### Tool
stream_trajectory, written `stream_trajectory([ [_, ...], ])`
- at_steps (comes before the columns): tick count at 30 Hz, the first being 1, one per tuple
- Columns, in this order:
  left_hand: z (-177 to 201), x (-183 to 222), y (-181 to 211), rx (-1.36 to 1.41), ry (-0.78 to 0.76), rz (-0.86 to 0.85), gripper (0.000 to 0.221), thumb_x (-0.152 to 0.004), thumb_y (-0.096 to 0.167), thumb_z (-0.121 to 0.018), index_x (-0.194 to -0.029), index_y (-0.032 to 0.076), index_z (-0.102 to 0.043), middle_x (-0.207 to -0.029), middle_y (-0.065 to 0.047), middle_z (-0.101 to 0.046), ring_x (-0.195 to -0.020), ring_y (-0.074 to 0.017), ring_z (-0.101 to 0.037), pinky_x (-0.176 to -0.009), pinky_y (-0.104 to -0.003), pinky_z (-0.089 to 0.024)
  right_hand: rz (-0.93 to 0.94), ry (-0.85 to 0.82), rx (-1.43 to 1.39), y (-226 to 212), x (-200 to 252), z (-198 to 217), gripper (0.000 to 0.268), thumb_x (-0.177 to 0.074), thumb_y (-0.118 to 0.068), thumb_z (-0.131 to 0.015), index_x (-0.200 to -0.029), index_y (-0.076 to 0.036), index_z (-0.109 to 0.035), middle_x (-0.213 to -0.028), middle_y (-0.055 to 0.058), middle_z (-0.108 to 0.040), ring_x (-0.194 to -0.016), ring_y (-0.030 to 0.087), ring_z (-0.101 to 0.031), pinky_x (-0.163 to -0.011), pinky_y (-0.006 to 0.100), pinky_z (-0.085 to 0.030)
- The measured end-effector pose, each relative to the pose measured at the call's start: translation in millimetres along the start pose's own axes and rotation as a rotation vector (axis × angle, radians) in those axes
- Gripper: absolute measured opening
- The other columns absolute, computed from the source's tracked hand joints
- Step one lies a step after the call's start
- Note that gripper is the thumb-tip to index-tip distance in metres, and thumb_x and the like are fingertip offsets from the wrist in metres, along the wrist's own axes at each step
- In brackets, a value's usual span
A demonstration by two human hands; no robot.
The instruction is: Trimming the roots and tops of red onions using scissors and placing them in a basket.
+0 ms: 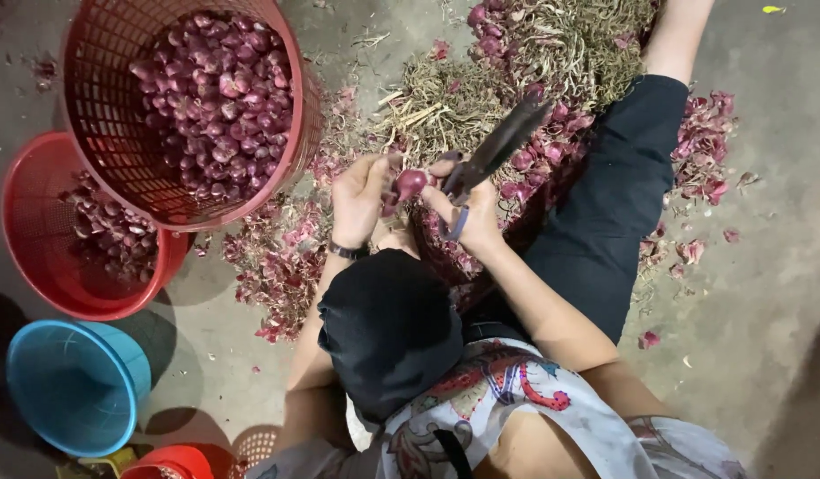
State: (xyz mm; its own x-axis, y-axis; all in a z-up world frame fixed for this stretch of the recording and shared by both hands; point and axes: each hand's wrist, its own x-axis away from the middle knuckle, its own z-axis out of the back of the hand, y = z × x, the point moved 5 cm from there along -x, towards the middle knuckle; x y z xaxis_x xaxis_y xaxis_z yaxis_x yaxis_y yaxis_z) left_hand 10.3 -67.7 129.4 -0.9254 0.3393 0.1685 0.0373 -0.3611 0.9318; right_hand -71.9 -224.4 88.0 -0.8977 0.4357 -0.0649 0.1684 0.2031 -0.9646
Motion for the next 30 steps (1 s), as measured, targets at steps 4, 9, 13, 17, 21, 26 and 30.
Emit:
stream_trajectory([
  [4, -14.6, 9.8, -5.7, 0.278, -0.152, -0.195, 0.049, -0.096, 0.006, -0.066, -0.143, 0.005, -0.056, -0.122, -0.022, -0.066, -0.113, -0.0347, -0.063, -0.104, -0.051, -0.049, 0.039, 0.039, -0.014, -18.8, -4.8, 0.8, 0.029, -0.084, 0.0, -0.085, -0.106, 0.0, -0.067, -0.102, 0.013, -0.069, -0.094, 0.02, -0.067, -0.091, 0.036, -0.055],
  [9, -8.0, 4.0, -7.1, 0.009, -0.137, -0.35, 0.045, -0.086, 0.009, -0.082, -0.13, 0.013, -0.071, -0.112, -0.012, -0.071, -0.107, -0.0295, -0.068, -0.096, -0.043, -0.052, 0.055, 0.02, -0.03, -19.6, -2.2, -2.8, 0.029, -0.084, 0.0, -0.087, -0.102, 0.003, -0.065, -0.101, 0.017, -0.068, -0.098, 0.025, -0.07, -0.091, 0.042, -0.057],
  [13, -13.5, 5.4, -6.4, 0.06, -0.196, -0.398, 0.042, -0.088, 0.013, -0.079, -0.128, 0.006, -0.068, -0.118, -0.016, -0.068, -0.111, -0.0321, -0.066, -0.097, -0.044, -0.052, 0.072, -0.03, 0.029, -28.5, -6.6, -1.7, 0.03, -0.082, -0.002, -0.088, -0.098, 0.004, -0.064, -0.1, 0.02, -0.069, -0.1, 0.03, -0.071, -0.092, 0.046, -0.057],
  [17, -21.0, -2.1, -32.8, 0.301, -0.194, -0.263, 0.04, -0.09, 0.008, -0.079, -0.129, 0.005, -0.069, -0.116, -0.012, -0.063, -0.109, -0.0191, -0.062, -0.096, -0.034, -0.055, 0.033, -0.016, 0.021, -32.6, -6.9, -2.3, 0.027, -0.081, 0.0, -0.088, -0.095, 0.001, -0.064, -0.099, 0.016, -0.069, -0.097, 0.023, -0.068, -0.085, 0.036, -0.058],
  [21, -13.5, -3.8, -14.3, 0.144, -0.183, -0.406, 0.034, -0.09, 0.013, -0.081, -0.122, 0.006, -0.073, -0.124, -0.018, -0.06, -0.124, -0.033, -0.056, -0.108, -0.047, -0.044, 0.001, -0.056, 0.07, -28.2, -5.7, -0.5, 0.028, -0.08, -0.002, -0.089, -0.097, -0.001, -0.067, -0.093, 0.014, -0.069, -0.09, 0.02, -0.066, -0.079, 0.032, -0.058],
  [26, -20.3, 0.4, -2.1, 0.31, -0.308, -0.299, 0.037, -0.089, 0.016, -0.081, -0.123, 0.005, -0.071, -0.124, -0.021, -0.057, -0.121, -0.0329, -0.053, -0.109, -0.05, -0.043, -0.047, -0.067, 0.077, -18.0, -9.4, 17.8, 0.023, -0.089, -0.007, -0.082, -0.096, -0.001, -0.061, -0.088, 0.013, -0.063, -0.086, 0.022, -0.063, -0.077, 0.036, -0.057],
  [30, -33.9, -0.1, -43.8, 0.34, -0.315, -0.226, 0.042, -0.085, 0.008, -0.082, -0.125, 0.003, -0.071, -0.116, -0.014, -0.065, -0.11, -0.02, -0.062, -0.099, -0.036, -0.051, -0.066, -0.043, 0.092, -0.5, -9.8, 17.7, 0.018, -0.088, -0.003, -0.08, -0.096, -0.004, -0.063, -0.086, 0.012, -0.063, -0.081, 0.023, -0.062, -0.08, 0.036, -0.053],
])
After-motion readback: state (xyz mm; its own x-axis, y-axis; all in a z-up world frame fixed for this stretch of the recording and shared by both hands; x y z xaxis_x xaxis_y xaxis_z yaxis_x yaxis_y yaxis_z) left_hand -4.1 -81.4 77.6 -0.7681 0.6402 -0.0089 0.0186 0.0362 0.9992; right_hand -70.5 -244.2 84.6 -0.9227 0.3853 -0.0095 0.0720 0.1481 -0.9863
